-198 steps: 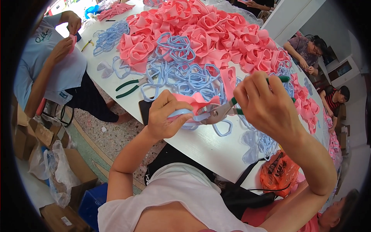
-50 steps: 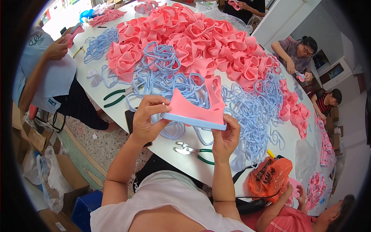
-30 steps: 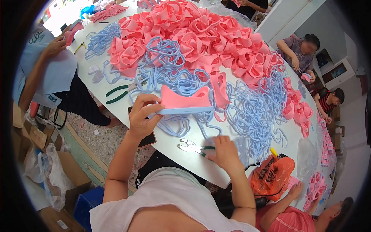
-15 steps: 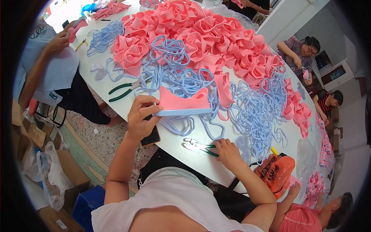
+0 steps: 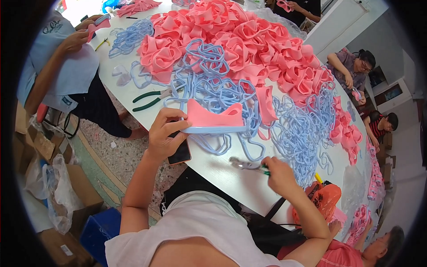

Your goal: Assembling pink and blue rubber/plastic components for sports gear at a workshop table.

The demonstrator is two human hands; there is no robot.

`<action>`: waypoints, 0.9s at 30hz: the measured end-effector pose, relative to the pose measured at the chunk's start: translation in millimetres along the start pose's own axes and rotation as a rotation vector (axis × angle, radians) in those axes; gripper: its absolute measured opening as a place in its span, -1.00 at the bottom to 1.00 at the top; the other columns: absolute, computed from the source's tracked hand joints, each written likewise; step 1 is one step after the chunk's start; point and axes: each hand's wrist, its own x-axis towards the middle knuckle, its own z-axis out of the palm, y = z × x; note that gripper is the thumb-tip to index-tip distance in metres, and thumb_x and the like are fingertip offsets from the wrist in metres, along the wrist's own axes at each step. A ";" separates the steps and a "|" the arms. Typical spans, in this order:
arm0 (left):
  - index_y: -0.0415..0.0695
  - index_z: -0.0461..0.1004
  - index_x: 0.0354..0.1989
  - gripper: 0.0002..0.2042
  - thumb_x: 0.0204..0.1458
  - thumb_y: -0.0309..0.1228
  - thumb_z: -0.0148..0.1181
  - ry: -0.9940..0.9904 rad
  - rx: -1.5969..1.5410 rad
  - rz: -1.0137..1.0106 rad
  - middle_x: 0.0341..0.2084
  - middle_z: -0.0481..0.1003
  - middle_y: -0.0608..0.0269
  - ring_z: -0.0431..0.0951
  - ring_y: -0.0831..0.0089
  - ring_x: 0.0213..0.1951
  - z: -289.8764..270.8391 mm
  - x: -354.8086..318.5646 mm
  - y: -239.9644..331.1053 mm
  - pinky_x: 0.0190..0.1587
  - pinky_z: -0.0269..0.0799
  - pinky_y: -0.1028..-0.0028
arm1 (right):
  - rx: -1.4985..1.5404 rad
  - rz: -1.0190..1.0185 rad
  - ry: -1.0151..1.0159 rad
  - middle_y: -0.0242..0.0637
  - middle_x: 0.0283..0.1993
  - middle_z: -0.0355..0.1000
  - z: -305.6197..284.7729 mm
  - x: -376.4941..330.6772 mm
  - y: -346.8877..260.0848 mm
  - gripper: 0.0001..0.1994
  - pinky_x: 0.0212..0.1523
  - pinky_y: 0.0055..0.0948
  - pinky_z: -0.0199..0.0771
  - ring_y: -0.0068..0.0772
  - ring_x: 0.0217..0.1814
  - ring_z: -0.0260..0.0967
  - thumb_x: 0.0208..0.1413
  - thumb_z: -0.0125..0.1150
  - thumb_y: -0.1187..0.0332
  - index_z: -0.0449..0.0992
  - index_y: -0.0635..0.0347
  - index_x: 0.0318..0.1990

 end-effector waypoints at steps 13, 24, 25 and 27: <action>-0.11 0.57 -0.18 -0.59 -0.32 -0.66 0.42 -0.080 -0.068 0.024 -0.22 0.45 0.13 0.45 0.35 -0.30 25.8 10.7 17.9 -0.32 0.39 0.47 | -0.517 -0.054 0.624 -0.07 0.00 0.26 -91.9 27.1 -37.2 -0.64 0.01 -0.18 0.20 -0.04 0.16 0.21 -0.05 0.11 0.50 0.40 0.14 -0.02; -0.15 0.55 -0.24 -0.64 -0.29 -0.66 0.43 -0.091 0.025 0.040 -0.24 0.45 0.11 0.45 0.37 -0.29 28.8 7.8 26.6 -0.33 0.39 0.52 | -0.670 -0.355 0.519 -0.27 -0.47 0.26 -106.6 40.3 -19.1 -0.85 -0.29 -0.31 0.16 -0.29 -0.37 0.23 -0.15 0.14 0.40 0.36 0.19 -0.39; -0.15 0.55 -0.24 -0.64 -0.30 -0.66 0.43 -0.078 0.027 0.049 -0.24 0.44 0.11 0.45 0.36 -0.28 30.5 6.9 26.3 -0.33 0.39 0.51 | -0.669 -0.373 0.532 -0.26 -0.47 0.26 -106.5 41.5 -17.4 -0.85 -0.30 -0.31 0.16 -0.29 -0.37 0.23 -0.17 0.15 0.40 0.36 0.19 -0.41; -0.15 0.55 -0.24 -0.63 -0.31 -0.67 0.42 -0.075 0.032 0.040 -0.24 0.44 0.11 0.45 0.35 -0.27 30.7 4.9 24.9 -0.32 0.39 0.50 | -0.683 -0.365 0.545 -0.26 -0.47 0.26 -103.4 43.7 -17.5 -0.86 -0.31 -0.31 0.16 -0.29 -0.37 0.23 -0.17 0.14 0.41 0.36 0.19 -0.41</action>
